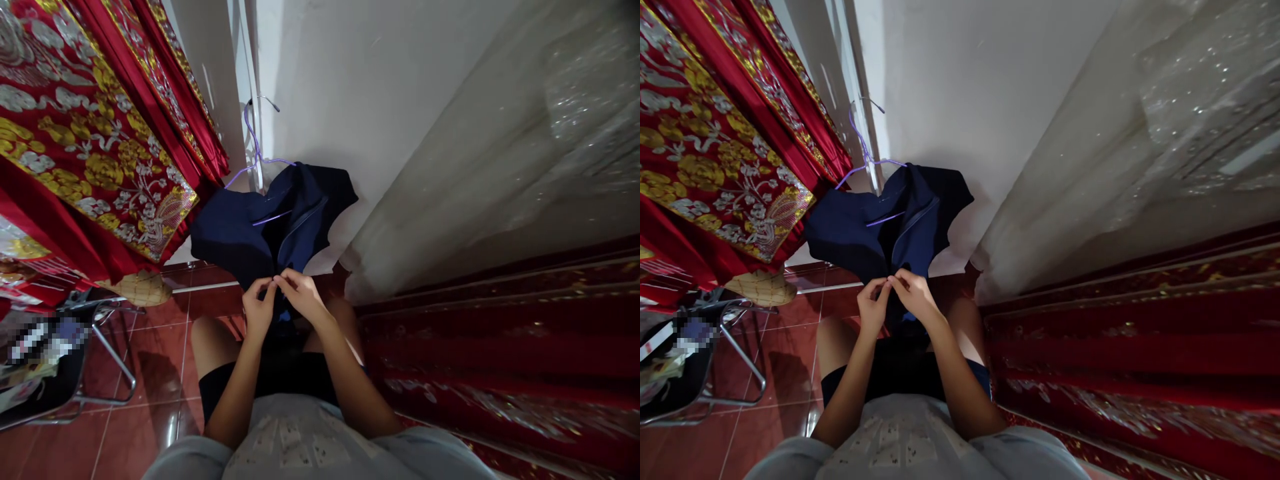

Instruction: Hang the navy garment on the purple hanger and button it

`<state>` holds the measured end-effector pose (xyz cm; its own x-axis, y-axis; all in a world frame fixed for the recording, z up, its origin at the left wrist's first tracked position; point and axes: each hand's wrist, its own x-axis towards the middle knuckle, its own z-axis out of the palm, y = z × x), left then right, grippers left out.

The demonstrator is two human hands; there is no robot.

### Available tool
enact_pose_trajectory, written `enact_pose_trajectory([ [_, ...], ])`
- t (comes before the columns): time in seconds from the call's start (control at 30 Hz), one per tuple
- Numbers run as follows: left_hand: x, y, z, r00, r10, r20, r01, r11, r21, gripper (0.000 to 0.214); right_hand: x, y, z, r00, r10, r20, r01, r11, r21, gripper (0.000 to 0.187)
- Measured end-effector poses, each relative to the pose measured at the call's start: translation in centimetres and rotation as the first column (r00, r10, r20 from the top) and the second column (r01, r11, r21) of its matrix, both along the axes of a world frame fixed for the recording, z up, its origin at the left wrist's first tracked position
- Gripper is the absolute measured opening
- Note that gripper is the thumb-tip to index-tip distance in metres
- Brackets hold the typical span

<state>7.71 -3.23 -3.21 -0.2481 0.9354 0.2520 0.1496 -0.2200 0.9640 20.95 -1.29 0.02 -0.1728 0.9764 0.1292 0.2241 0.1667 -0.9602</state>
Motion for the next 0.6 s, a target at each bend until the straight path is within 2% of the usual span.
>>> enact_pose_trajectory([
  [0.1, -0.5, -0.1, -0.2, 0.999, 0.036, -0.028, -0.036, 0.999, -0.002, 0.018, -0.1, 0.0, 0.4, 1.000, 0.022, -0.019, -0.023, 0.999, -0.043, 0.029],
  [0.17, -0.9, -0.2, -0.2, 0.991, 0.058, -0.117, -0.055, 0.998, 0.030, 0.016, -0.6, 0.0, 0.5, 0.995, 0.060, -0.077, -0.071, 0.986, -0.149, 0.026],
  [0.23, -1.2, -0.3, 0.1, 0.977, 0.064, -0.203, -0.050, 0.996, 0.075, 0.016, -1.2, 0.2, 0.8, 0.977, 0.080, -0.197, -0.131, 0.955, -0.265, 0.025],
  [0.3, -1.3, -0.2, 0.5, 0.967, 0.063, -0.247, -0.036, 0.993, 0.112, 0.017, -1.7, 0.8, 1.8, 0.941, 0.050, -0.335, -0.163, 0.934, -0.317, 0.027],
  [0.4, -1.0, 0.1, 0.7, 0.956, 0.064, -0.285, -0.021, 0.988, 0.151, 0.017, -1.9, 3.2, 5.2, 0.880, -0.022, -0.474, -0.119, 0.957, -0.264, 0.026],
  [0.5, -0.2, 0.9, 0.4, 0.937, 0.056, -0.344, 0.003, 0.986, 0.167, 0.016, -1.7, 7.2, 10.2, 0.839, -0.054, -0.541, -0.061, 0.979, -0.192, 0.022],
  [0.6, 0.8, 2.1, -0.1, 0.909, -0.020, -0.416, 0.084, 0.987, 0.136, 0.013, -1.7, 10.7, 14.8, 0.812, -0.062, -0.580, 0.014, 0.996, -0.087, 0.023],
])
